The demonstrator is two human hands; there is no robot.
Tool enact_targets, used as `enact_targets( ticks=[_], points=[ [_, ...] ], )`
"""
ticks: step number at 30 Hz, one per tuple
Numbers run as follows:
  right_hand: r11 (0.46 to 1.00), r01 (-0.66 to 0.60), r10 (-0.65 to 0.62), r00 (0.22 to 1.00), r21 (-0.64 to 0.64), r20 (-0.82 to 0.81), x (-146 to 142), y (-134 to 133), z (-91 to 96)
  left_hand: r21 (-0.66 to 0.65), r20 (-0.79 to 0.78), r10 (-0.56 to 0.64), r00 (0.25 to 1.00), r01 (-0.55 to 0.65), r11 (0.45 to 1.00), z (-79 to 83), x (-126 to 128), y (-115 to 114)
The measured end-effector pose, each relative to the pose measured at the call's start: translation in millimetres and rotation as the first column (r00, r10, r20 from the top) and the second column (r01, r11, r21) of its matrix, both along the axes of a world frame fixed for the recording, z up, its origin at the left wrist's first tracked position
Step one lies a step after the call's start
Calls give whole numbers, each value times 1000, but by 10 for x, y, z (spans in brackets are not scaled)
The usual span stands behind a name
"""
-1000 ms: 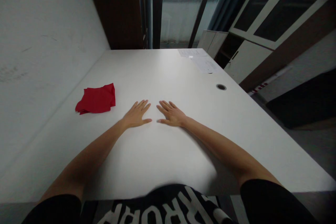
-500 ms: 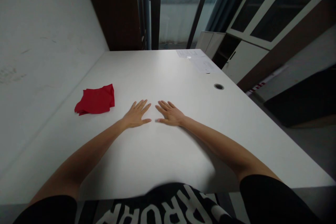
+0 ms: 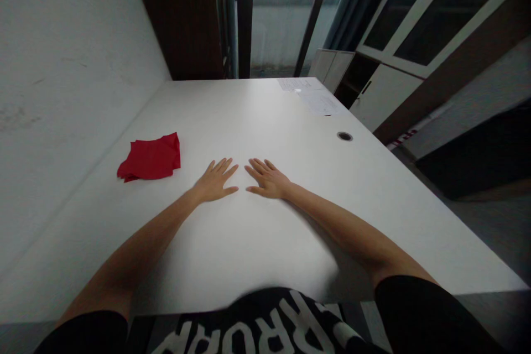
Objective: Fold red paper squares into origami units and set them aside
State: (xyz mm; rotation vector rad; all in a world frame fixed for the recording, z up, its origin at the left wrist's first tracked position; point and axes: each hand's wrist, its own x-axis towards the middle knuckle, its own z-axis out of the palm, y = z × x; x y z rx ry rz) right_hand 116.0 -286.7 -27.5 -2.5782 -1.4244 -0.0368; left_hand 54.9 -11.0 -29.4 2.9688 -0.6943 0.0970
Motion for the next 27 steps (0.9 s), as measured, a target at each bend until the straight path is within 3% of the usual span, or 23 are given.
enact_targets(
  ticks=[27],
  points=[
    [1000, -5, 5, 1000, 16, 17, 17, -9, -36, -18, 4, 1, 1000, -1, 1000, 9, -11, -2]
  ],
)
